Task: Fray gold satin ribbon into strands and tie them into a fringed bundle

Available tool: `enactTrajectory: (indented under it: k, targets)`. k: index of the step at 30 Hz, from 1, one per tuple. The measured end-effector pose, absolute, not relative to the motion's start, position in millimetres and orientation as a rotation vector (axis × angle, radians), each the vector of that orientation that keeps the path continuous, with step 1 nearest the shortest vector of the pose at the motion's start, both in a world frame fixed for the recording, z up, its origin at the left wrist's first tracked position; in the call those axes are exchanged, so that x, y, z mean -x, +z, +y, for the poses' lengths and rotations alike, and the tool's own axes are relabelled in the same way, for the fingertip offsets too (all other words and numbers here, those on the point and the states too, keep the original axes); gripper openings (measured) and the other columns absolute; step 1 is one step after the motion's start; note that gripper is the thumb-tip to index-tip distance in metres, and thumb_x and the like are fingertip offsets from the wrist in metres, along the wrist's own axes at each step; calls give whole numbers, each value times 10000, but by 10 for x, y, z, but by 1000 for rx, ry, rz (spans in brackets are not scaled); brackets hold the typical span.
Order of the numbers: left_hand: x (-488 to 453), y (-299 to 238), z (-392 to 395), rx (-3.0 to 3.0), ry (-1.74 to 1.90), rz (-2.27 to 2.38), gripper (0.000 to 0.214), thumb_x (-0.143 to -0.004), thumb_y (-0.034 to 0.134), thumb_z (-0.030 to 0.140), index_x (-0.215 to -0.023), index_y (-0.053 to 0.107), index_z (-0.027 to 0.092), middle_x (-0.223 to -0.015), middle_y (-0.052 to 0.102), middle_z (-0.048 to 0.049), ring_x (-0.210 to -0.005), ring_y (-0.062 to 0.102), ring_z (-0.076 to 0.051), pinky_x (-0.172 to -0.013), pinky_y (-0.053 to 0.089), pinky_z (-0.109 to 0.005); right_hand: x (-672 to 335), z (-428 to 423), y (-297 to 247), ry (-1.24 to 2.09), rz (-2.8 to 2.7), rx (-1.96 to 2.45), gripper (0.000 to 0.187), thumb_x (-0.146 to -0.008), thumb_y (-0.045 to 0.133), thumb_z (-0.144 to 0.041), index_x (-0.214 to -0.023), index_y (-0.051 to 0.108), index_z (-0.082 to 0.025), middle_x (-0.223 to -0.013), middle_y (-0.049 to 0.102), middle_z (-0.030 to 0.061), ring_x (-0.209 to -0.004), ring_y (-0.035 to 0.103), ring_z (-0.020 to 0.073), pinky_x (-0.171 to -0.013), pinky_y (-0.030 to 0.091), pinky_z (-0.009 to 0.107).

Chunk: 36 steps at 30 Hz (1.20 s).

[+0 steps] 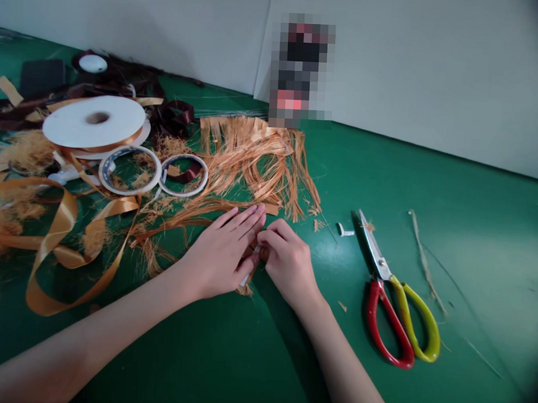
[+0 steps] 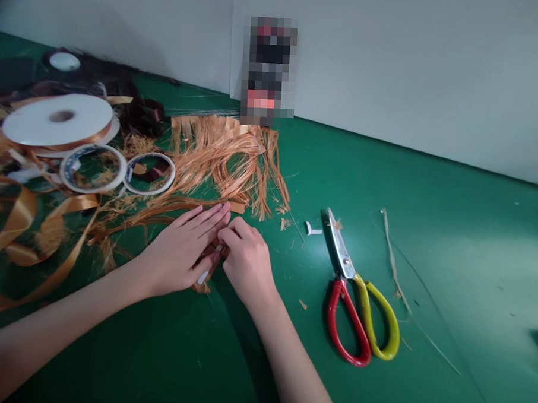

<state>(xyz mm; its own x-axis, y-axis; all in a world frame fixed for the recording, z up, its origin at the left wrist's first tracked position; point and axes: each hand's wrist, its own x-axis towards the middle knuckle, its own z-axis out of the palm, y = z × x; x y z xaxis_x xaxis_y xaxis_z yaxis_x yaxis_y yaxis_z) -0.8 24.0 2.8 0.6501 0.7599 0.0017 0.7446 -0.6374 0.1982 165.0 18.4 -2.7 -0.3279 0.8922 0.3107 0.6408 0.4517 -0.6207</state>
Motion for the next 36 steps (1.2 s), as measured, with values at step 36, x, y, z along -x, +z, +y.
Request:
enactTrajectory:
  k: [36]
  targets:
    - [263,496,15,-2455,1447,1079,299,-789,525,-16,-985,656,168,-965,738,-52,-896,673,-198,-784,551,-352,-1833,145,-6,9,-1633,1576,220,-880,510,-134,-1082,589,-170,-1108,653,126,-1115,562,244,-973,433,454]
